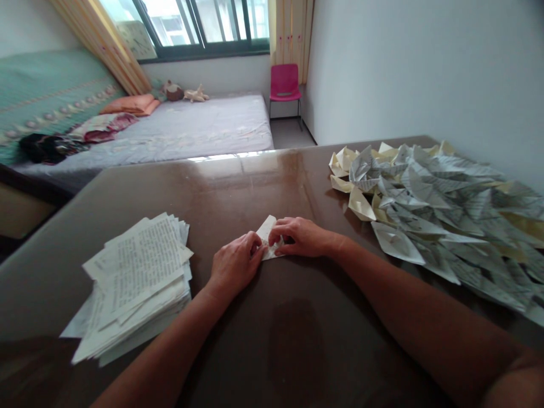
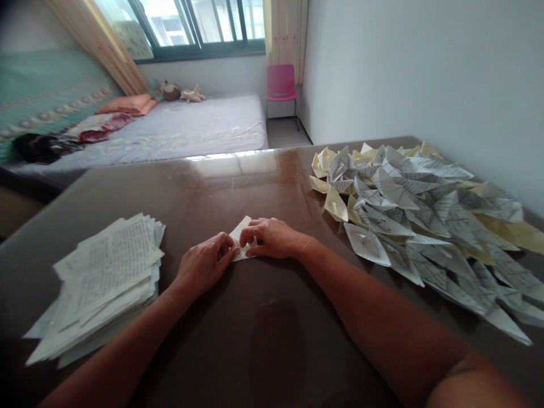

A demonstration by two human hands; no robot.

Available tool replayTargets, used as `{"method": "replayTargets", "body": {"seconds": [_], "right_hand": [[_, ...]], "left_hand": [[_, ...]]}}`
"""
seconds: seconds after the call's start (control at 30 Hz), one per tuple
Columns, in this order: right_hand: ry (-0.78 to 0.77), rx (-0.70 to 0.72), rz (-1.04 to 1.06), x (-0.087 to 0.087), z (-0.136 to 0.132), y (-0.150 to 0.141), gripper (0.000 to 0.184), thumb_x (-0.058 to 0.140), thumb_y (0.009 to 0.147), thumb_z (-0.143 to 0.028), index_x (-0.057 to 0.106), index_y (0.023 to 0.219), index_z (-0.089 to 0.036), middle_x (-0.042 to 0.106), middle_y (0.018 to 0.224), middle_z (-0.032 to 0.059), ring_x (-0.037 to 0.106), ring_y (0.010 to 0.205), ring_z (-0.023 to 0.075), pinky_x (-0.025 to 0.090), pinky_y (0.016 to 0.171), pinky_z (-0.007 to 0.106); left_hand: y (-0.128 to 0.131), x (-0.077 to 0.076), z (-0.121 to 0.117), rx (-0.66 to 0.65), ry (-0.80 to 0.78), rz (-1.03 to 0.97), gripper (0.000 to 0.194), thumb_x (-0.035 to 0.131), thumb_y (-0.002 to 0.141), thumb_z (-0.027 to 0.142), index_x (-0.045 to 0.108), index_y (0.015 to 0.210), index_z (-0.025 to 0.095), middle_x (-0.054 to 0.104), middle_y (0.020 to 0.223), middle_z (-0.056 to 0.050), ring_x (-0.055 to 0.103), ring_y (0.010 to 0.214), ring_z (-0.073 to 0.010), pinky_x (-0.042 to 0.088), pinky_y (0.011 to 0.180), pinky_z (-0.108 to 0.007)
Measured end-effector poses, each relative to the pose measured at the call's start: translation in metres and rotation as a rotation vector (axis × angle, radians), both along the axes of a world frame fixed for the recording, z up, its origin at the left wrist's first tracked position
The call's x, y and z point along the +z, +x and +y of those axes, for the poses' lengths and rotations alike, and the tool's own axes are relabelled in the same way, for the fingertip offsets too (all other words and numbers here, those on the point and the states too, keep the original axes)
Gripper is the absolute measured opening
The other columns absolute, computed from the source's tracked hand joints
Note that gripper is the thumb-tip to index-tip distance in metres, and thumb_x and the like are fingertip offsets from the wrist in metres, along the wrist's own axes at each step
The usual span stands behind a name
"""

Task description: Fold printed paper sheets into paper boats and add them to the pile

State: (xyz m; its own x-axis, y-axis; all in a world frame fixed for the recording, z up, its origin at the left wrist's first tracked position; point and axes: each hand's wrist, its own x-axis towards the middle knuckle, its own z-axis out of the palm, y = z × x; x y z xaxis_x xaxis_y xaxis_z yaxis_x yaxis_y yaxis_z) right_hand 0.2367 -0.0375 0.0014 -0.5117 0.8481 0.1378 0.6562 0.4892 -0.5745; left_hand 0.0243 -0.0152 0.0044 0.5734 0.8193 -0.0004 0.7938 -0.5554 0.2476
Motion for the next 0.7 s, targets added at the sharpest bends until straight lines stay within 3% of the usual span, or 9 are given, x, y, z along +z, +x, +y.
{"method": "replayTargets", "body": {"seconds": [0.23,0.37,0.43,0.53,0.6,0.7], "right_hand": [[-0.009,0.051,-0.003,0.0,0.002,0.004,0.017,0.066,0.083,-0.034,0.074,0.097,-0.03,0.062,0.093,-0.0001,0.057,0.082,0.0129,0.041,0.076,0.025],[0.0,0.066,-0.016,-0.001,0.003,0.004,0.02,0.07,0.079,-0.037,0.074,0.097,-0.031,0.063,0.095,0.0002,0.058,0.086,0.0141,0.041,0.079,0.025],[-0.001,0.056,-0.018,-0.003,0.003,0.004,0.02,0.071,0.079,-0.038,0.075,0.097,-0.031,0.063,0.096,0.0001,0.058,0.086,0.0141,0.042,0.079,0.025],[-0.006,0.045,-0.006,-0.005,0.003,0.004,0.019,0.071,0.078,-0.039,0.075,0.096,-0.031,0.065,0.097,-0.0001,0.059,0.088,0.0143,0.042,0.081,0.025],[-0.007,0.044,-0.004,-0.005,0.004,0.004,0.019,0.07,0.079,-0.04,0.075,0.096,-0.031,0.065,0.099,0.0002,0.06,0.09,0.0147,0.043,0.082,0.025],[-0.003,0.078,-0.013,-0.004,0.004,0.007,0.022,0.069,0.08,-0.039,0.074,0.099,-0.03,0.065,0.102,0.0018,0.059,0.093,0.0154,0.043,0.085,0.026]], "left_hand": [[0.002,0.002,-0.002,0.019,-0.003,0.004,0.017,0.042,0.093,0.039,0.051,0.098,0.025,0.065,0.078,0.004,0.06,0.068,-0.0152,0.031,0.057,-0.025],[0.001,0.0,-0.004,-0.018,0.097,0.021,0.018,0.042,0.094,0.037,0.055,0.096,0.024,0.066,0.084,0.001,0.061,0.076,-0.0166,0.038,0.06,-0.026],[-0.001,-0.002,-0.005,-0.071,0.228,0.017,0.019,0.043,0.094,0.034,0.058,0.1,0.024,0.067,0.095,-0.003,0.06,0.09,-0.0198,0.043,0.067,-0.028],[-0.006,-0.007,-0.01,-0.257,0.399,-0.005,0.024,0.045,0.094,0.024,0.06,0.113,0.023,0.063,0.119,-0.005,0.053,0.114,-0.0238,0.045,0.087,-0.034],[-0.009,-0.01,-0.013,-0.372,0.408,0.01,0.032,0.045,0.094,0.02,0.057,0.123,0.021,0.059,0.13,-0.005,0.05,0.121,-0.0238,0.043,0.095,-0.036],[-0.01,-0.012,-0.018,-0.403,0.349,0.064,0.039,0.043,0.095,0.028,0.051,0.132,0.017,0.054,0.137,-0.007,0.049,0.125,-0.0237,0.042,0.099,-0.039]]}}
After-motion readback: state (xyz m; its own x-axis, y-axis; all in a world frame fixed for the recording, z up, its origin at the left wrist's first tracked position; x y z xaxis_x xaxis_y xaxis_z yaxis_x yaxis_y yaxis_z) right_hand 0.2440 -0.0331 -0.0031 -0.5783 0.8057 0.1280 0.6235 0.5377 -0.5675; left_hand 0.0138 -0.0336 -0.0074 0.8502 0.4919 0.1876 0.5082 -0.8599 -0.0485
